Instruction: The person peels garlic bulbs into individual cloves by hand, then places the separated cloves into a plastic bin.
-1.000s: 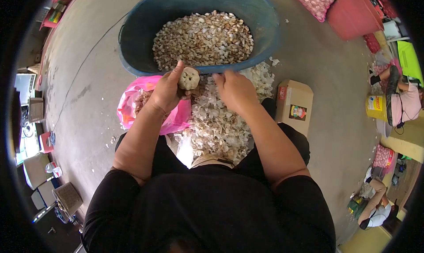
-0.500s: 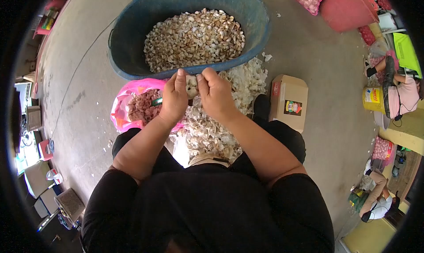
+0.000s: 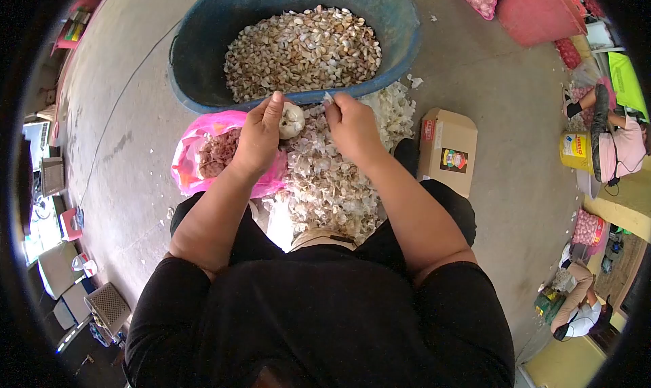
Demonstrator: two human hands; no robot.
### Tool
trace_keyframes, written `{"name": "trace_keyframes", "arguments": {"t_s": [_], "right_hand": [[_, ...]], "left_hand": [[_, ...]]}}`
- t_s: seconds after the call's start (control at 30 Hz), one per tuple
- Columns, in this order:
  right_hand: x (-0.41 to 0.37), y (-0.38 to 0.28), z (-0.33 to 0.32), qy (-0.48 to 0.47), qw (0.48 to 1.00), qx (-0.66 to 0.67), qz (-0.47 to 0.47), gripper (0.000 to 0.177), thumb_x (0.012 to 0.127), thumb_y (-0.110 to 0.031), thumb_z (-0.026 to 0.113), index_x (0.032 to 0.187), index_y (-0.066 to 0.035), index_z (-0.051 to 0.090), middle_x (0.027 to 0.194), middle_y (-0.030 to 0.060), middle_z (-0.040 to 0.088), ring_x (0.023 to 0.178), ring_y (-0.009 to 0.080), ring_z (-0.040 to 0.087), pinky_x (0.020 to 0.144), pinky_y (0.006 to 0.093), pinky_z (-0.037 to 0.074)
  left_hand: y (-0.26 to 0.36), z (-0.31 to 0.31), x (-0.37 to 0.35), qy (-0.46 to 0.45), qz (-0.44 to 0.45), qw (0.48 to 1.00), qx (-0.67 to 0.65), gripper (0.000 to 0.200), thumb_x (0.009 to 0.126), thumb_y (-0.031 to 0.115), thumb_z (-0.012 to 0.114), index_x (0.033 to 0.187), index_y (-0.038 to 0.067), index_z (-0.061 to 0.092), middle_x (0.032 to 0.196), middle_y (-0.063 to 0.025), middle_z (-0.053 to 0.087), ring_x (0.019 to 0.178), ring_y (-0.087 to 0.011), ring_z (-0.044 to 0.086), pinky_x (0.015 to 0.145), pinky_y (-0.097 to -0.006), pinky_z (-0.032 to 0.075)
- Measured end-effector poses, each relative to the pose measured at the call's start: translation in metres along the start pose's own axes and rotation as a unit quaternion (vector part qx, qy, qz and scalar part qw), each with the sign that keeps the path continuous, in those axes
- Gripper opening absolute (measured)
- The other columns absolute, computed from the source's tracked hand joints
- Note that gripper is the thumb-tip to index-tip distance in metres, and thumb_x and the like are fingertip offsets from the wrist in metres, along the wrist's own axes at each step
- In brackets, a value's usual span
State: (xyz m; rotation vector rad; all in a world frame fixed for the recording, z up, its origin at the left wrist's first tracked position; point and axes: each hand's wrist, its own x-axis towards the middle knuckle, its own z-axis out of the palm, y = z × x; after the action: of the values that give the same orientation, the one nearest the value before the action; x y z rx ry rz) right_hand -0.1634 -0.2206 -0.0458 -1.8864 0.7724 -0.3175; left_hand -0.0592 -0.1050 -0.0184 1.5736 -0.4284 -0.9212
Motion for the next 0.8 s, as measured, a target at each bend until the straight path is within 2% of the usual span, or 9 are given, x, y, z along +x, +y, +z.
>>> {"name": "trace_keyframes", "arguments": {"t_s": [0.1,0.2,0.33,0.37,0.43,0.53,0.57,0.7,0.8], "right_hand": [[-0.003,-0.007,-0.003,-0.039,0.997,-0.068,-0.021,0.018,0.085,-0.019,0.050,0.084,-0.001,0.049,0.061,0.0149,0.054,0.052,0.0296,0.054,0.048,0.0378,0.039],[-0.009,-0.006,0.013,-0.086,0.986,0.072,-0.125,0.021,0.086,-0.022,0.048,0.093,-0.002,0.046,0.068,0.0160,0.056,0.056,0.0302,0.055,0.051,0.0370,0.041],[-0.007,-0.012,0.003,-0.147,0.969,0.191,0.053,0.026,0.088,-0.028,0.045,0.098,-0.003,0.045,0.069,0.0086,0.055,0.060,0.0160,0.052,0.056,0.0311,0.041],[-0.008,-0.015,0.007,-0.104,0.984,0.145,-0.026,0.026,0.090,-0.028,0.043,0.095,-0.003,0.045,0.064,0.0052,0.051,0.057,0.0102,0.047,0.053,0.0276,0.040],[-0.012,-0.016,0.016,-0.080,0.983,0.155,-0.047,0.026,0.090,-0.028,0.042,0.094,-0.002,0.045,0.063,0.0051,0.051,0.055,0.0105,0.047,0.051,0.0270,0.039],[-0.012,-0.020,0.021,-0.034,0.986,0.163,-0.016,0.028,0.089,-0.029,0.044,0.091,-0.002,0.045,0.062,0.0065,0.052,0.053,0.0144,0.049,0.050,0.0291,0.040],[-0.013,-0.021,0.022,-0.015,0.986,0.164,0.006,0.028,0.089,-0.030,0.044,0.090,-0.002,0.046,0.063,0.0073,0.053,0.053,0.0163,0.050,0.050,0.0303,0.040],[-0.019,-0.027,0.035,0.052,0.991,0.105,-0.061,0.027,0.087,-0.030,0.048,0.084,-0.003,0.046,0.063,0.0118,0.054,0.056,0.0231,0.056,0.050,0.0328,0.041],[-0.020,-0.029,0.041,0.081,0.994,0.053,-0.054,0.026,0.086,-0.028,0.049,0.081,-0.003,0.045,0.062,0.0138,0.052,0.057,0.0241,0.057,0.050,0.0333,0.041]], "left_hand": [[-0.017,-0.011,0.010,-0.041,0.001,0.998,0.048,0.035,0.089,0.033,0.045,0.092,-0.002,0.051,0.080,-0.0027,0.054,0.072,-0.0075,0.049,0.064,-0.0208,0.042],[-0.014,-0.017,0.007,-0.084,-0.003,0.994,0.073,0.030,0.085,0.024,0.054,0.097,-0.003,0.048,0.084,-0.0037,0.055,0.075,-0.0086,0.050,0.067,-0.0219,0.042],[-0.007,-0.028,0.007,-0.096,0.023,0.987,0.125,0.036,0.077,0.015,0.064,0.103,-0.004,0.047,0.087,-0.0046,0.056,0.077,-0.0098,0.050,0.069,-0.0233,0.043],[-0.008,-0.029,0.007,-0.110,0.026,0.982,0.154,0.037,0.077,0.015,0.064,0.104,-0.003,0.047,0.087,-0.0046,0.056,0.077,-0.0101,0.050,0.070,-0.0235,0.042],[-0.001,-0.023,0.001,-0.119,0.023,0.971,0.207,0.034,0.084,0.018,0.056,0.109,-0.002,0.046,0.091,-0.0052,0.055,0.081,-0.0106,0.049,0.073,-0.0243,0.042],[-0.013,-0.011,-0.003,-0.061,0.093,0.989,0.093,0.029,0.091,0.021,0.042,0.110,-0.001,0.046,0.094,-0.0058,0.054,0.084,-0.0105,0.048,0.075,-0.0244,0.041],[-0.015,-0.006,-0.006,-0.036,0.135,0.983,0.117,0.031,0.094,0.023,0.031,0.108,0.000,0.047,0.092,-0.0057,0.052,0.083,-0.0104,0.046,0.073,-0.0246,0.041],[-0.026,0.009,-0.005,0.040,0.135,0.989,0.033,0.025,0.091,0.024,0.038,0.084,0.001,0.046,0.071,-0.0152,0.055,0.063,-0.0249,0.054,0.058,-0.0340,0.043],[-0.030,0.016,-0.006,0.113,0.123,0.980,0.106,0.025,0.091,0.023,0.040,0.080,0.001,0.044,0.063,-0.0181,0.051,0.059,-0.0292,0.053,0.054,-0.0363,0.042]]}}
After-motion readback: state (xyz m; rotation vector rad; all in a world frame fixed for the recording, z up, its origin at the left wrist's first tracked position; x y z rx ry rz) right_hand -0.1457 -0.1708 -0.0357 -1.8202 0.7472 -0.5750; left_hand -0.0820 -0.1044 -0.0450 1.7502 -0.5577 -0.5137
